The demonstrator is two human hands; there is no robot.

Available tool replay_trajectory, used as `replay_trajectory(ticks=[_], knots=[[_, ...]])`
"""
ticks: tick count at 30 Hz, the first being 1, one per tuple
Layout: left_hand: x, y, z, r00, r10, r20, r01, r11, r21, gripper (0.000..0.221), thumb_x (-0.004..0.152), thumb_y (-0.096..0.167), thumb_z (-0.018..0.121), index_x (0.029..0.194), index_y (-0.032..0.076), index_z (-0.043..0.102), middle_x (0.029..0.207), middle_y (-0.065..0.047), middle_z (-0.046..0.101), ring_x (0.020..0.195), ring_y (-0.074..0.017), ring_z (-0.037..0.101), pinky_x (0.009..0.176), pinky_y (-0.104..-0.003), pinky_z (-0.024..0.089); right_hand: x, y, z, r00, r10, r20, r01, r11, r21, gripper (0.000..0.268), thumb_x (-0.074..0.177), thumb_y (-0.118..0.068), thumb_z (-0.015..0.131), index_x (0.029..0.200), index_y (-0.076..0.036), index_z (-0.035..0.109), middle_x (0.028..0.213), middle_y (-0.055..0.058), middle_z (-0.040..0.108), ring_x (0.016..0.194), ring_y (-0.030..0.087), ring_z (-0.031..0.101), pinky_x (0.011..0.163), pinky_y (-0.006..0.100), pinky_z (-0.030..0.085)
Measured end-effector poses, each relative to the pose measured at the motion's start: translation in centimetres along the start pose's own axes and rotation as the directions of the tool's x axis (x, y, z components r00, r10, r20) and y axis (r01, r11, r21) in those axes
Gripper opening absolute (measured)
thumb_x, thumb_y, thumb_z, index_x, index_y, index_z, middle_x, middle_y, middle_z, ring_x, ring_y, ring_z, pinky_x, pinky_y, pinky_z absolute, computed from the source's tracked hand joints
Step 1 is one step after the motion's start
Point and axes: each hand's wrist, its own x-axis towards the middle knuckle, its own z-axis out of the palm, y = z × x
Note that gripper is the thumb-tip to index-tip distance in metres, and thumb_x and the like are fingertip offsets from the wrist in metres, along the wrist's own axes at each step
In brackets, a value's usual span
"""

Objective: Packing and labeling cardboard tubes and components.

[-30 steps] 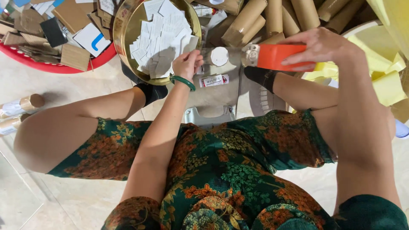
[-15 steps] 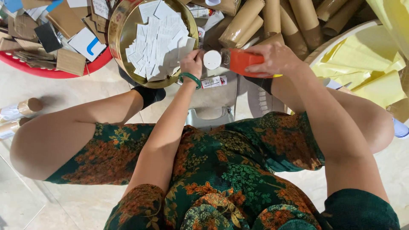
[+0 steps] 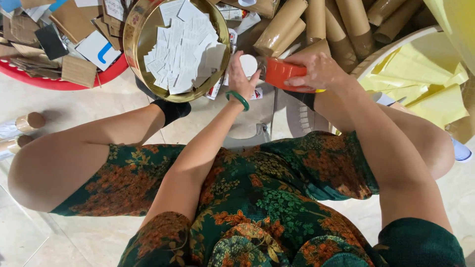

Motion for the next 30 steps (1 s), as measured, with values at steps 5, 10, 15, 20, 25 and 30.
replay_trajectory(ticks=[5,10,15,20,25,30], knots=[[-0.2,-2.4,-0.4,0.996,-0.034,0.083,0.032,0.999,0.029,0.076,0.082,0.010,0.085,0.144,0.006,0.042,0.136,-0.020,0.056,0.128,-0.0395,0.056,0.113,-0.046,0.046,-0.7,-1.5,1.9,0.997,-0.041,-0.068,0.024,0.971,-0.239,0.084,0.076,-0.071,0.073,0.148,-0.031,0.056,0.120,0.013,0.072,0.102,0.039,0.066,0.093,0.050,0.051],[2.8,-0.5,-4.1,0.871,0.220,0.439,-0.245,0.970,0.001,0.088,0.062,0.008,0.090,0.139,0.012,0.046,0.136,-0.019,0.047,0.129,-0.0397,0.049,0.110,-0.044,0.046,-2.0,-5.7,-1.5,0.995,-0.089,-0.038,0.044,0.765,-0.643,0.083,0.079,-0.074,0.068,0.148,-0.031,0.055,0.090,0.009,0.077,0.075,0.025,0.073,0.089,0.040,0.056],[6.0,2.0,-7.1,0.755,0.079,0.651,-0.286,0.933,0.218,0.102,0.069,0.011,0.091,0.156,0.016,0.040,0.136,-0.015,0.046,0.128,-0.0374,0.047,0.113,-0.045,0.043,-3.8,0.3,-4.9,0.766,-0.606,-0.214,0.388,0.702,-0.598,0.026,0.085,-0.047,0.078,0.110,-0.040,0.073,0.140,-0.003,0.071,0.091,0.021,0.074,0.074,0.035,0.061],[7.0,2.9,-9.0,0.731,-0.036,0.682,-0.172,0.957,0.235,0.128,0.053,0.023,0.101,0.156,0.008,0.025,0.139,-0.021,0.038,0.129,-0.0416,0.039,0.113,-0.048,0.034,-5.0,0.3,-8.1,0.625,-0.763,-0.164,0.595,0.602,-0.533,0.044,0.080,-0.018,0.085,0.117,-0.039,0.075,0.134,0.002,0.073,0.102,0.023,0.074,0.079,0.033,0.060],[7.4,-1.6,-7.9,0.891,-0.163,0.424,0.397,0.732,-0.554,0.047,0.103,0.023,0.074,0.143,0.003,0.060,0.133,-0.011,0.070,0.119,-0.0210,0.066,0.106,-0.036,0.054,-6.6,-1.9,-10.2,0.961,-0.253,-0.114,0.277,0.906,0.322,0.062,0.083,-0.017,0.081,0.142,-0.011,0.064,0.113,0.008,0.075,0.101,0.015,0.069,0.091,0.030,0.052],[9.2,8.0,-13.5,0.609,-0.134,0.782,0.793,0.062,-0.606,0.030,0.105,0.026,0.061,0.123,0.004,0.071,0.103,-0.007,0.075,0.090,-0.0167,0.071,0.079,-0.032,0.057,-7.0,-2.9,-10.4,0.931,-0.337,-0.142,0.361,0.782,0.508,0.060,0.083,-0.019,0.079,0.141,-0.010,0.065,0.115,0.005,0.075,0.104,0.012,0.068,0.094,0.029,0.055]])
